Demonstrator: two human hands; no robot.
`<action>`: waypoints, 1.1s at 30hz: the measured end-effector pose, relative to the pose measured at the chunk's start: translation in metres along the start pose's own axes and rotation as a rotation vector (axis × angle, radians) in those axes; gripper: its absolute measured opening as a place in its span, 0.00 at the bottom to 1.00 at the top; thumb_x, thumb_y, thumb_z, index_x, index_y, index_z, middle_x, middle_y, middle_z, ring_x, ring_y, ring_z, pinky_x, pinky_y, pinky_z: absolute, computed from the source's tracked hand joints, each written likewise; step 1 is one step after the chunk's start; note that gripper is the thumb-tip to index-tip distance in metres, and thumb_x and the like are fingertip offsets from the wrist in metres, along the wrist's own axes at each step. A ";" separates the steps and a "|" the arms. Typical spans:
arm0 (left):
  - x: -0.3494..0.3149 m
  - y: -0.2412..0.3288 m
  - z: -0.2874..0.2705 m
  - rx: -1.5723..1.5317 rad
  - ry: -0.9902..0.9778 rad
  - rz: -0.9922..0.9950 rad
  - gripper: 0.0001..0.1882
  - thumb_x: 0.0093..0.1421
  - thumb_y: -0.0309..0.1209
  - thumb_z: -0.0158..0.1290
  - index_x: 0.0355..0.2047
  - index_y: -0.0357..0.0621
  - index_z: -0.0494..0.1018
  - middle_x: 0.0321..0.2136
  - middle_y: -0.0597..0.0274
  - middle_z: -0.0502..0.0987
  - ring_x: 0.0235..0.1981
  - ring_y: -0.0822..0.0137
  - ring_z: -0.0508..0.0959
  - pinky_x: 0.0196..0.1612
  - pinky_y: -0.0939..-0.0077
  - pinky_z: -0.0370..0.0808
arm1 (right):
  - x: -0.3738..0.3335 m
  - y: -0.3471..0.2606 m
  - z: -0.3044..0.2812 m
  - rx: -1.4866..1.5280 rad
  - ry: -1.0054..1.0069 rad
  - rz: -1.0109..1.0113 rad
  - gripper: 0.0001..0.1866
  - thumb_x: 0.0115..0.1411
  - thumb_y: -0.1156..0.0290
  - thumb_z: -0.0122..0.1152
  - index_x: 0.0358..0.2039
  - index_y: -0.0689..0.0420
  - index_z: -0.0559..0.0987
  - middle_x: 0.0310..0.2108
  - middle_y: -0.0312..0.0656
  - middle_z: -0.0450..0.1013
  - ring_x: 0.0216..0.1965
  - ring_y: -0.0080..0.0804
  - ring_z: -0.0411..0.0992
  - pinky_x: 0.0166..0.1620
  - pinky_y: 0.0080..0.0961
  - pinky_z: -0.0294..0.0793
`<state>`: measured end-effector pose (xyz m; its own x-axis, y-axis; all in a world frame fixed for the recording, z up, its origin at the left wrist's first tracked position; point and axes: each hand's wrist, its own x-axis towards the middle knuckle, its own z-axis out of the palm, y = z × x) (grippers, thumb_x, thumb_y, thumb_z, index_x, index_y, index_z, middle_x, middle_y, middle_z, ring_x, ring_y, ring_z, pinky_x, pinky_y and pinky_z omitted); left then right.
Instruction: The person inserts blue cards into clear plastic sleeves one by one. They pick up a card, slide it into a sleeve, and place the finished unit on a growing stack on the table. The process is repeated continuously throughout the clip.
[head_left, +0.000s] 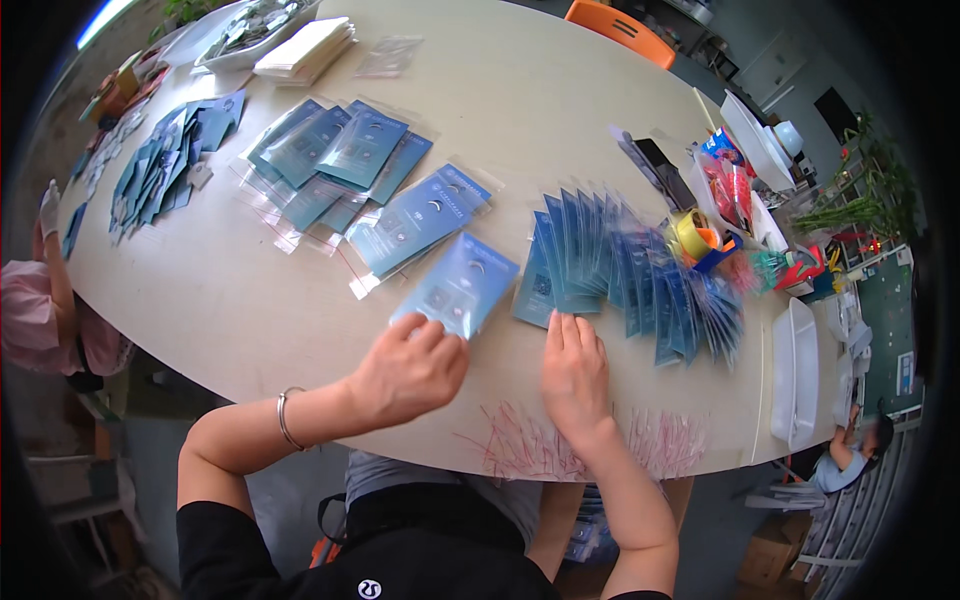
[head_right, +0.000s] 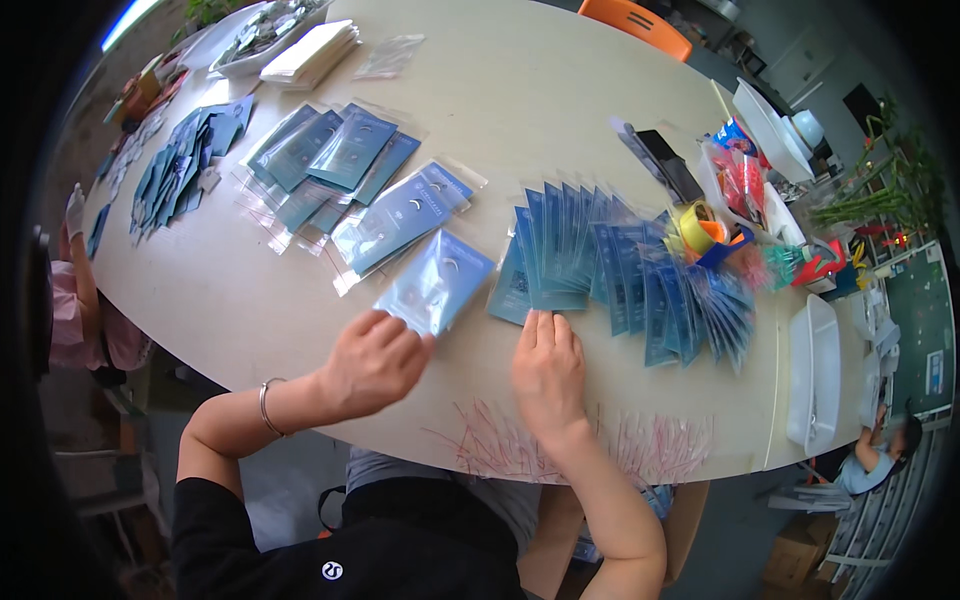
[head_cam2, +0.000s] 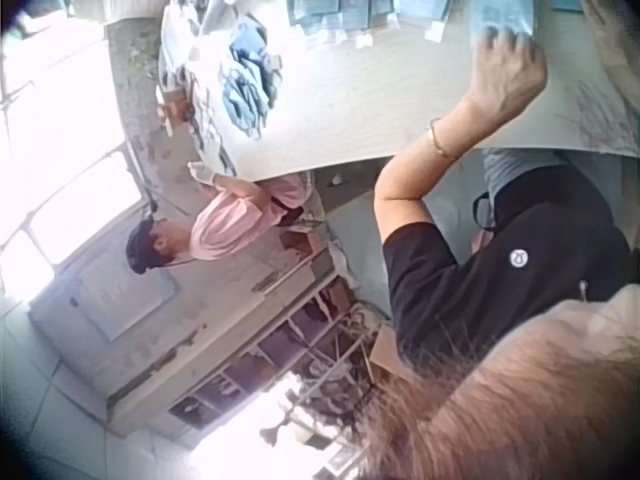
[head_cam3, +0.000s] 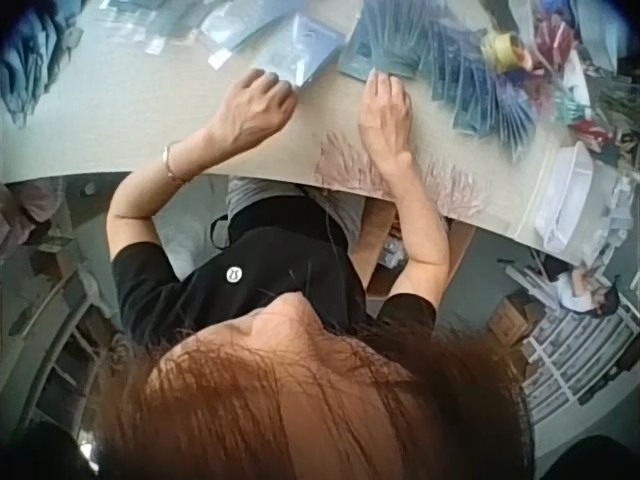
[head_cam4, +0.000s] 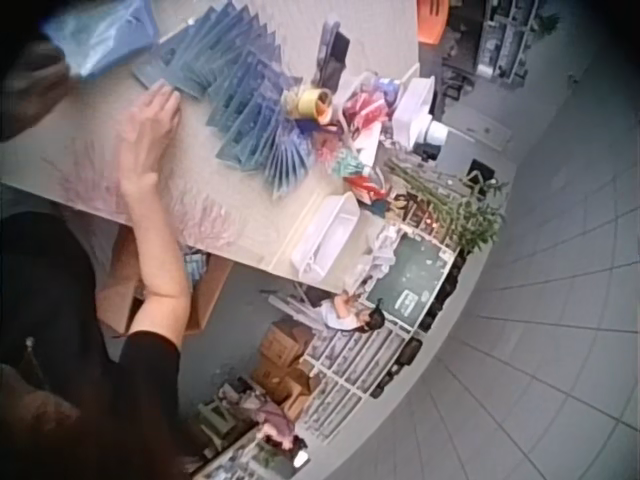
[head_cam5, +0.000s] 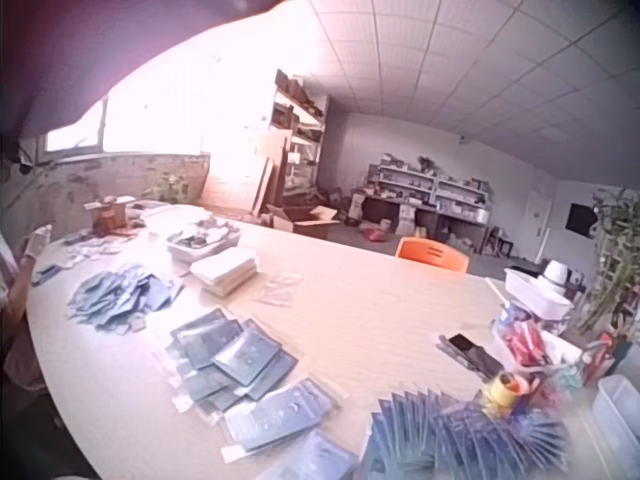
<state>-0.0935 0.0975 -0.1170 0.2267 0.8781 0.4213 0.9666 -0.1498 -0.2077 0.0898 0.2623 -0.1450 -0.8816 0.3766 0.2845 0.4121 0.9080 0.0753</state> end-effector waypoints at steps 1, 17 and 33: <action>0.005 0.007 -0.002 -0.179 -0.185 0.006 0.12 0.56 0.34 0.55 0.36 0.39 0.78 0.26 0.65 0.72 0.34 0.66 0.74 0.40 0.71 0.71 | 0.000 0.002 -0.001 0.024 0.003 0.001 0.20 0.57 0.81 0.52 0.51 0.75 0.73 0.48 0.55 0.74 0.51 0.47 0.71 0.54 0.39 0.71; 0.009 -0.007 0.051 -0.346 -0.184 -0.268 0.31 0.65 0.43 0.51 0.63 0.39 0.65 0.64 0.45 0.64 0.67 0.44 0.59 0.68 0.51 0.53 | -0.008 -0.032 -0.021 0.737 -0.056 0.090 0.09 0.51 0.79 0.64 0.35 0.61 0.81 0.36 0.45 0.72 0.41 0.45 0.71 0.45 0.37 0.73; 0.010 -0.003 0.051 -0.313 -0.240 -0.349 0.32 0.61 0.37 0.54 0.65 0.41 0.62 0.66 0.48 0.62 0.68 0.45 0.57 0.69 0.52 0.49 | -0.050 -0.001 -0.110 0.954 -0.108 0.228 0.06 0.59 0.76 0.62 0.31 0.60 0.73 0.33 0.45 0.67 0.40 0.44 0.67 0.44 0.36 0.68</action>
<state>-0.1007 0.1299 -0.1570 -0.1132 0.9739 0.1966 0.9774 0.0735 0.1983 0.1592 0.2223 -0.0540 -0.8399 0.5326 0.1044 0.2583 0.5615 -0.7862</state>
